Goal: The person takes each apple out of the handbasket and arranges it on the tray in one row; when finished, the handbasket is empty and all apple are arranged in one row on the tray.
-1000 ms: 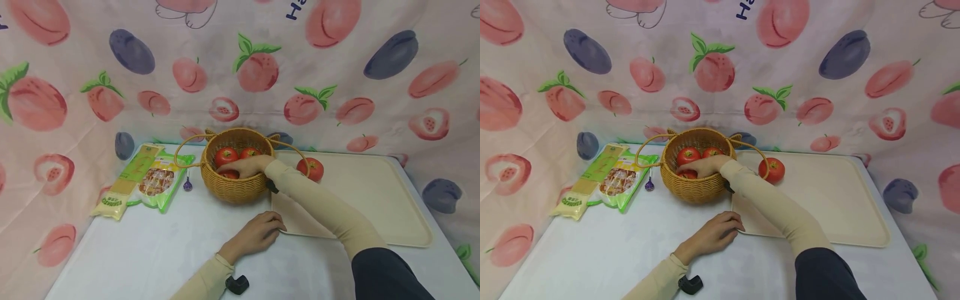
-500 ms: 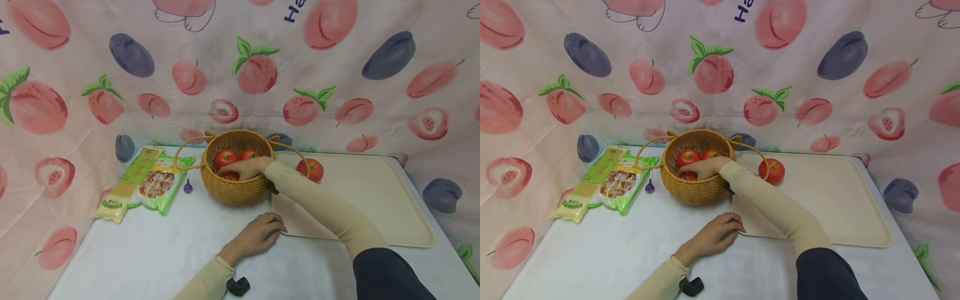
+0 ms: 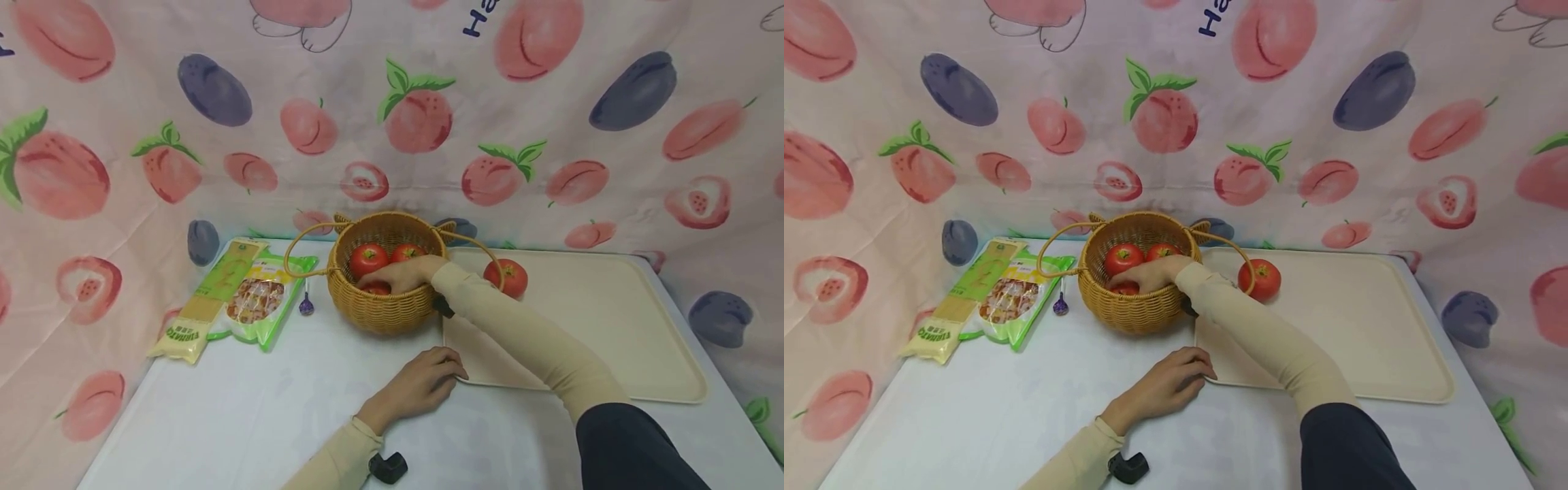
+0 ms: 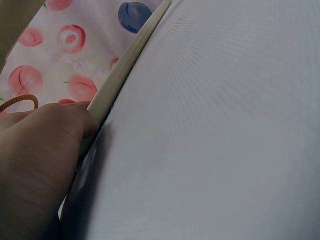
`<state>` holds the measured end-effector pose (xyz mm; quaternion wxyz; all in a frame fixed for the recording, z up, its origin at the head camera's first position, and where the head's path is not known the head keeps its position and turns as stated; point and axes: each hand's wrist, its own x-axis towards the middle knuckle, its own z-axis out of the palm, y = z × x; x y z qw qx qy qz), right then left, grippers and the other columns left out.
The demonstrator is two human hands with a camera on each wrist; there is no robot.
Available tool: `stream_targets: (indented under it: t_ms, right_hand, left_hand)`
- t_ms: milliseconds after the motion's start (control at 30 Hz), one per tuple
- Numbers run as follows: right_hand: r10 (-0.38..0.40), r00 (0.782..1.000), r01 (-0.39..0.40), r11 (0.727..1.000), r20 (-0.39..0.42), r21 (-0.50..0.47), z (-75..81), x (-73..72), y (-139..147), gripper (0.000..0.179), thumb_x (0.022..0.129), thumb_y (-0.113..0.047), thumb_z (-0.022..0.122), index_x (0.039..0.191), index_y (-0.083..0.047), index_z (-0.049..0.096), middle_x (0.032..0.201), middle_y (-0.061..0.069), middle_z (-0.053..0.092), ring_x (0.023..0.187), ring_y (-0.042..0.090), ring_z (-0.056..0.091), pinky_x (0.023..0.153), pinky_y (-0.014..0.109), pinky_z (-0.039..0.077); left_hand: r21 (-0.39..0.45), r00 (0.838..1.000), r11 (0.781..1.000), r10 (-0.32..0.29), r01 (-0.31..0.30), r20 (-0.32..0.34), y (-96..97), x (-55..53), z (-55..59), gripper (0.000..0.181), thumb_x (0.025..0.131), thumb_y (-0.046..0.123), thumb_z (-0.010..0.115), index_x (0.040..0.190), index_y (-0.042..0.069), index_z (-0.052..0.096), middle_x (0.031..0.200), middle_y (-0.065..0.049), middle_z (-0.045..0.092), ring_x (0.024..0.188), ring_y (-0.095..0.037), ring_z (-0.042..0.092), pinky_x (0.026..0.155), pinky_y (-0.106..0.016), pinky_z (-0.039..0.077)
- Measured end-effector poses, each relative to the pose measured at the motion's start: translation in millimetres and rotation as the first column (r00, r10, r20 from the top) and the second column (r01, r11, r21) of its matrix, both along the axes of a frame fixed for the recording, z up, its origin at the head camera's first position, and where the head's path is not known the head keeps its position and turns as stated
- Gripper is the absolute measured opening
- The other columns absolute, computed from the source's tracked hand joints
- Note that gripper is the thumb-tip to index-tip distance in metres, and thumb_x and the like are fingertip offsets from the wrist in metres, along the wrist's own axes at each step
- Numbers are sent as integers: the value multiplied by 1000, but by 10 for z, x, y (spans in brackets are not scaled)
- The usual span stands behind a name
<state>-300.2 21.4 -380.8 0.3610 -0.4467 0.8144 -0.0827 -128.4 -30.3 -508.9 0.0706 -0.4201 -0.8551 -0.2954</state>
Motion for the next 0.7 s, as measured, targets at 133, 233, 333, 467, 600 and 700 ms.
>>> stream_targets:
  t_ms: [133, 233, 333, 467, 600, 700]
  right_hand:
    - [-7, 1000, 7, 1000, -8, -25, 24, 1, 7, 58, 86, -31, 63, 138, -40, 39, 145, -5, 40, 133, 16, 35, 111, 45, 30]
    - [-4, 1000, 2, 998, -26, -60, 32, -13, 17, 58, 85, -35, 64, 137, -39, 41, 144, -6, 41, 131, 16, 37, 110, 44, 31]
    - [19, 999, -24, 994, -41, -103, 33, -27, 23, 60, 84, -39, 64, 139, -36, 40, 144, -6, 41, 133, 15, 36, 110, 43, 31]
    - [36, 999, -42, 988, -40, -151, 36, -33, 27, 64, 83, -42, 65, 141, -33, 39, 145, -5, 41, 134, 16, 35, 111, 43, 30]
    - [9, 999, -15, 980, -34, -201, 49, -16, 47, 66, 82, -44, 66, 141, -35, 38, 146, -3, 39, 134, 18, 34, 111, 43, 30]
    - [-30, 998, 18, 972, -46, -235, 67, 7, 75, 66, 82, -48, 65, 140, -38, 37, 147, -4, 36, 135, 18, 33, 111, 43, 30]
  left_hand:
    - [3, 1000, 1000, 4, -4, 16, -5, 11, -3, 21, 94, 16, 54, 109, 24, 64, 115, 9, 54, 116, -5, 49, 101, -21, 41]
    - [6, 1000, 1000, 2, -2, 9, -7, 10, 0, 21, 93, 15, 54, 109, 24, 65, 115, 8, 54, 115, -5, 49, 101, -21, 40]
    - [6, 1000, 1000, 0, 0, -4, -9, 7, 2, 21, 93, 15, 54, 109, 23, 65, 115, 8, 54, 115, -6, 49, 101, -21, 40]
    - [6, 1000, 1000, -2, 2, -5, -8, 5, -4, 21, 93, 15, 54, 110, 23, 65, 115, 8, 54, 115, -6, 49, 101, -21, 40]
    - [6, 1000, 1000, -3, 3, -8, -8, 5, -13, 21, 93, 15, 54, 110, 24, 64, 115, 8, 54, 116, -6, 49, 102, -21, 40]
    - [4, 1000, 1000, -3, 3, -10, -10, 4, -15, 22, 93, 15, 54, 110, 24, 64, 116, 8, 54, 116, -6, 49, 102, -21, 40]
